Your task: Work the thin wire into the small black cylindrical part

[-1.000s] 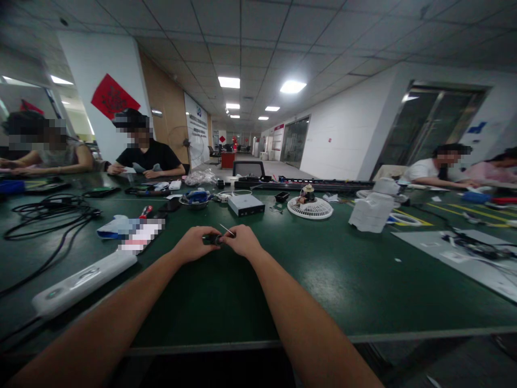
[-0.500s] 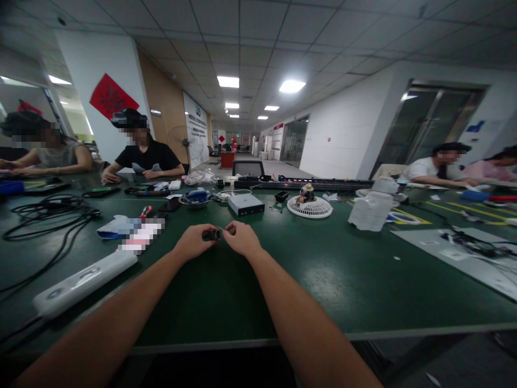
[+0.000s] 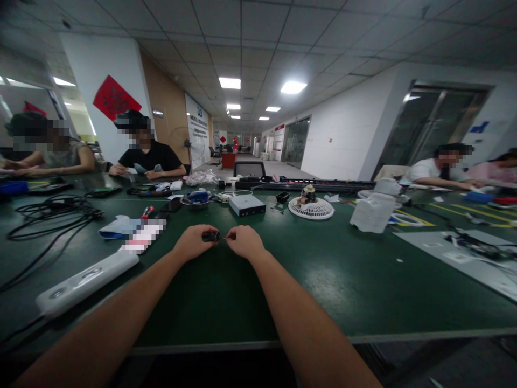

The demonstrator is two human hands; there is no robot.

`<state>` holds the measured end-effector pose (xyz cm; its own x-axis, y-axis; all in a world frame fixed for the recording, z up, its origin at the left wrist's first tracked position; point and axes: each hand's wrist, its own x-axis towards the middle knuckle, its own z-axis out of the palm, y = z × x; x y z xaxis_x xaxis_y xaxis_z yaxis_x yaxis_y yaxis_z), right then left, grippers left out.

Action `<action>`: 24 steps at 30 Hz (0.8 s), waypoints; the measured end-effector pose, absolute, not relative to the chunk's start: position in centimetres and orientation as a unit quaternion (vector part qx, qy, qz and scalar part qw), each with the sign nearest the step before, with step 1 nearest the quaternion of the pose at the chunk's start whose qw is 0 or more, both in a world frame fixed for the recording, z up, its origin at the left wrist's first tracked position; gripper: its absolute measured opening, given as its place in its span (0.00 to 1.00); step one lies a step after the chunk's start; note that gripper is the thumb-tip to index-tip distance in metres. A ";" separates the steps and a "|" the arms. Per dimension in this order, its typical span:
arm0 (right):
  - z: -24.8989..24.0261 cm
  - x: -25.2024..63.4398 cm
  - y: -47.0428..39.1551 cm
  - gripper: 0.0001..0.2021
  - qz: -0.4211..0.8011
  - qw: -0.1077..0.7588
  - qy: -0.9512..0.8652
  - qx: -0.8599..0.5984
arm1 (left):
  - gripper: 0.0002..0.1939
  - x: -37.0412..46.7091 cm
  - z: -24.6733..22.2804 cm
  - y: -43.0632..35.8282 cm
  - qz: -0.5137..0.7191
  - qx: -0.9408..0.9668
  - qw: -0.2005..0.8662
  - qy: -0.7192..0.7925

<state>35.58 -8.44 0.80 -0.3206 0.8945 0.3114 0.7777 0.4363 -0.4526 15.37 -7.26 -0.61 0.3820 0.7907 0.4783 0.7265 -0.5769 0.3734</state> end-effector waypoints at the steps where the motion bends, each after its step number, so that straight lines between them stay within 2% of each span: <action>1: 0.8 35.5 -8.5 0.08 0.116 0.263 -0.808 -0.514 | 0.16 15.4 -0.7 -7.2 0.317 0.831 0.050 0.455; 7: 1.0 35.5 -8.6 0.11 0.119 0.272 -0.796 -0.528 | 0.15 15.5 -0.4 -7.5 0.322 0.834 0.030 0.446; 18: 1.0 35.4 -8.6 0.08 0.128 0.248 -0.785 -0.553 | 0.14 15.5 -0.2 -7.6 0.326 0.817 0.030 0.474; 24: 0.5 35.8 -8.2 0.12 0.140 0.230 -0.765 -0.585 | 0.14 15.4 -0.2 -7.6 0.334 0.793 0.047 0.507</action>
<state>35.75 -8.15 0.54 -0.2085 0.9598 0.1880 0.8303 0.2753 -0.4845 15.35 -7.60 -0.21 0.2620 0.8362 0.4818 0.7727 -0.4809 0.4144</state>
